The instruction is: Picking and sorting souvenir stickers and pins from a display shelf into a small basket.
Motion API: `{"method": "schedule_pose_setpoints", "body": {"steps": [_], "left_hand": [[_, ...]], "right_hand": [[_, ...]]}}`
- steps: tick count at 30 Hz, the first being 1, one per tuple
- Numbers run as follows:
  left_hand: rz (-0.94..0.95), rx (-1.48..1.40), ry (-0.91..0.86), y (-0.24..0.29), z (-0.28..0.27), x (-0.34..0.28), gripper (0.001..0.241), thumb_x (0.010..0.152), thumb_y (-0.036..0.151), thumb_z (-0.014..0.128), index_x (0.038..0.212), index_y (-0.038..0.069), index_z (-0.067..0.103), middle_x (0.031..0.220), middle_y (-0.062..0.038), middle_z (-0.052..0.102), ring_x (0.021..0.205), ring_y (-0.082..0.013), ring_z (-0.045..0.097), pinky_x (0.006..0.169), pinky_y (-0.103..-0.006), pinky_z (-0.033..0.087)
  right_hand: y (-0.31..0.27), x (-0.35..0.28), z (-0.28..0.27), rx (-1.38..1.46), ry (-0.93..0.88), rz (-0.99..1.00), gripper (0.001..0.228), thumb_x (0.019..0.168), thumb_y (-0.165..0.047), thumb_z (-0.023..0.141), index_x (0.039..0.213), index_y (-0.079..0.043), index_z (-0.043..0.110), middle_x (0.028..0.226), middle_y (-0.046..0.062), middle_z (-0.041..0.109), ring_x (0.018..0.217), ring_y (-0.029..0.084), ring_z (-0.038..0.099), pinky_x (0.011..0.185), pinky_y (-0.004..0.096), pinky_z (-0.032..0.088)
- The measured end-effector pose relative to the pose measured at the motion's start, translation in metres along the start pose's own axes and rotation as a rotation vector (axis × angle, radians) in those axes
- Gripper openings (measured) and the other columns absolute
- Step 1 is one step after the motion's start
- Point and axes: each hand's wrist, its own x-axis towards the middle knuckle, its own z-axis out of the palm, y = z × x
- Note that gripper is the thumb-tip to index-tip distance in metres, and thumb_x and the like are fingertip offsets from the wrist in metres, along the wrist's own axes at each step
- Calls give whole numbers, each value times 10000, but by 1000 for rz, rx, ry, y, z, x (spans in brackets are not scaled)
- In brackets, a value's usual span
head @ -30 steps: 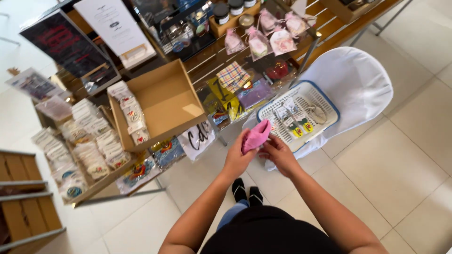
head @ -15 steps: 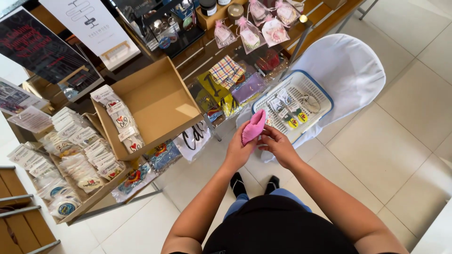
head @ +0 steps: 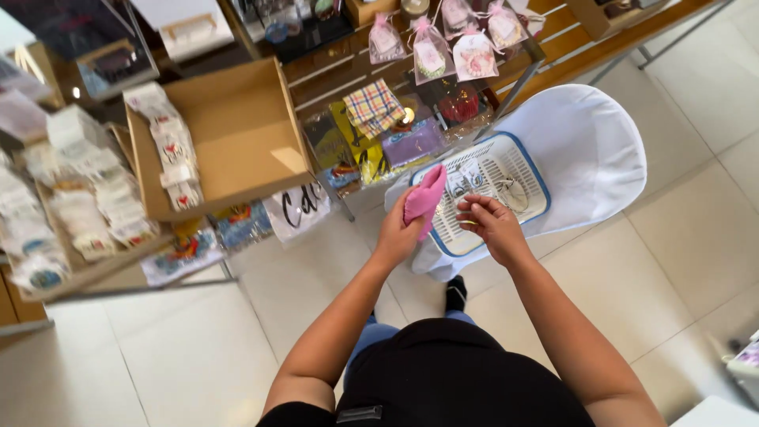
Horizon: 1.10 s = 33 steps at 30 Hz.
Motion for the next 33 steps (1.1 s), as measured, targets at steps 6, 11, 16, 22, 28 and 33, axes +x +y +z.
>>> {"method": "schedule_pose_setpoints", "body": {"steps": [6,11,16,22,28,33], "left_hand": [[-69,-135,191,-54,87,25,677,804,50,595,1468,165,542,1371,-209,619,1337,-347,544,1121,-494,412],[-111,-207,368,-88,136,44,665,817,-2,580,1471,107,527,1365,-210,611,1320,-307,539,1132,-503,397],[-231,-196,492,-129,155,54,697,815,51,601,1499,131,494,1403,-190,593,1363,-310,517,1161,-494,377],[-422,-64,507,-168,163,69,692,832,182,648,1503,191,484,1453,-161,571,1405,-339,475,1180,-478,358],[-533,14,507,-221,155,99,673,844,277,680,1491,289,493,1473,-95,566,1418,-285,462,1199,-428,354],[-538,29,464,-248,149,112,688,845,256,639,1511,260,462,1488,-145,543,1414,-321,462,1184,-454,367]], "right_hand": [[18,58,-84,-28,-114,137,278,1024,-76,586,1293,-38,641,1112,156,720,945,262,740,828,379,629],[58,113,-135,-93,-162,266,277,1006,-79,625,1279,-44,653,1126,162,732,936,261,749,815,386,634],[127,167,-162,-168,-186,338,288,1003,-101,645,1286,-47,651,1133,161,734,908,255,756,785,384,644],[214,223,-177,-338,-128,400,451,946,-153,730,1363,-36,604,1230,184,680,913,276,740,751,411,648],[281,265,-163,-451,-117,415,538,912,-175,776,1393,-28,587,1228,196,685,907,284,724,699,427,661],[368,312,-167,-418,-21,385,521,891,-176,773,1361,-24,608,1125,162,694,783,261,708,626,411,656]]}}
